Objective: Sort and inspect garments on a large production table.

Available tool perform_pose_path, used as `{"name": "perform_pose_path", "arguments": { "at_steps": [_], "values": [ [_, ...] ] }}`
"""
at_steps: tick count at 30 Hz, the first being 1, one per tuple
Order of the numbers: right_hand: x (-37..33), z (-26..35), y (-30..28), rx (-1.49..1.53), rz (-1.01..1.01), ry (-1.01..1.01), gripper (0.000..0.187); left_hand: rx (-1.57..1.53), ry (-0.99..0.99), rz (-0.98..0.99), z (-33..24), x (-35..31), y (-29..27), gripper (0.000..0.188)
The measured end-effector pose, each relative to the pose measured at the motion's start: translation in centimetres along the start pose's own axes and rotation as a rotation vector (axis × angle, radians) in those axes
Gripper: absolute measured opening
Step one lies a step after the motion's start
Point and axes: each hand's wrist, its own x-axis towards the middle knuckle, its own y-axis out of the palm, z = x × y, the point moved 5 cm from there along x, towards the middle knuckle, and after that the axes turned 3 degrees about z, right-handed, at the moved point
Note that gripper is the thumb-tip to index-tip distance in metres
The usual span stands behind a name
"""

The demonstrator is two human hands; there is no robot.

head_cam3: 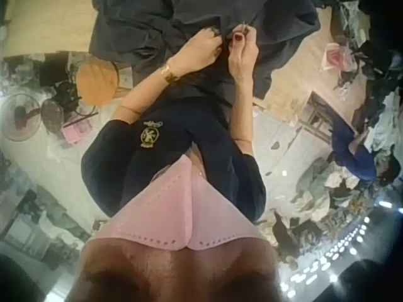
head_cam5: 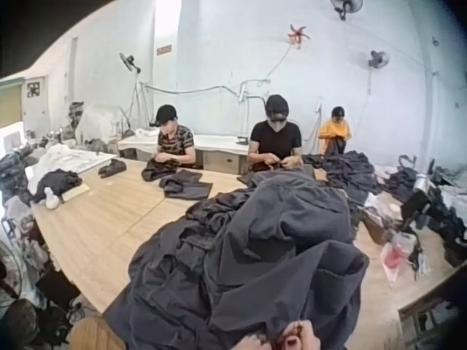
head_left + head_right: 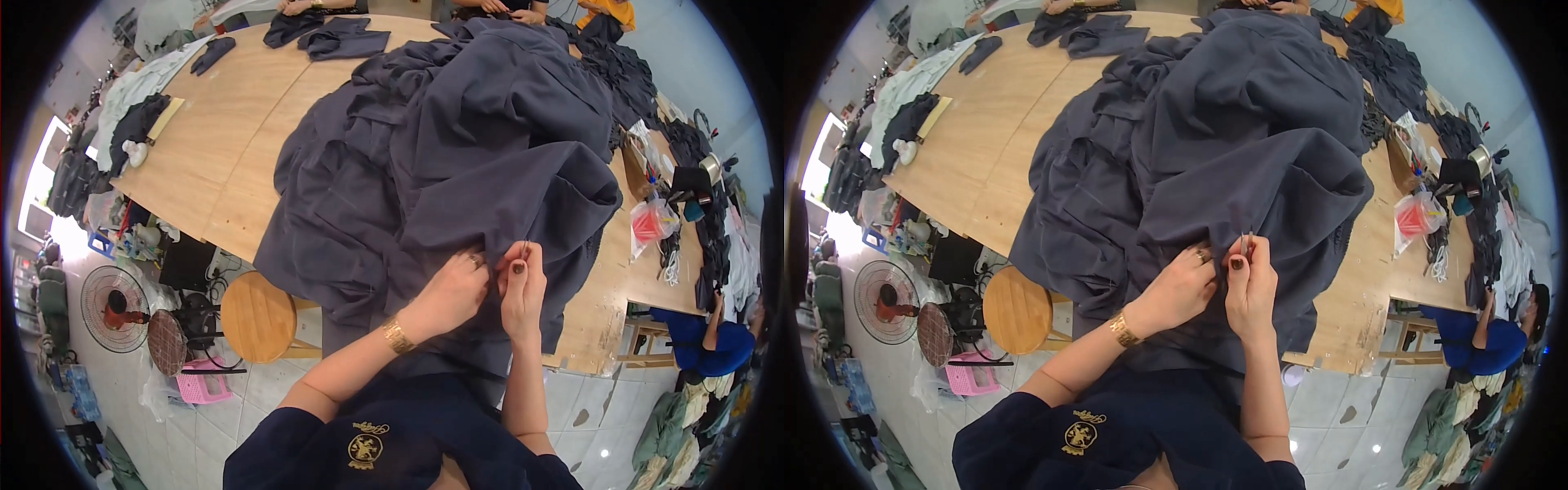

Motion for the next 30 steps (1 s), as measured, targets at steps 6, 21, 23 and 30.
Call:
{"name": "perform_pose_path", "arguments": {
  "at_steps": [6, 21, 23, 30],
  "values": [
    [-0.5, -0.2, -0.8, 0.072, 0.027, 0.046, 0.029, 0.077, -0.144, -0.32, 2.1, -2.2, -4.5, 0.022],
    [4.4, 0.0, 3.2, 0.053, 0.35, 0.075, 0.034, -0.635, -0.569, -0.512, 9.9, -3.3, -5.0, 0.026],
    [4.8, -0.8, 3.3, 0.067, 0.327, 0.069, 0.036, -0.865, -0.721, -0.495, 9.7, -4.3, -3.8, 0.03],
    [5.2, -1.7, 3.1, 0.081, 0.193, -0.043, 0.035, -1.281, -0.844, -0.16, 7.4, -5.5, -1.7, 0.022]
  ]
}}
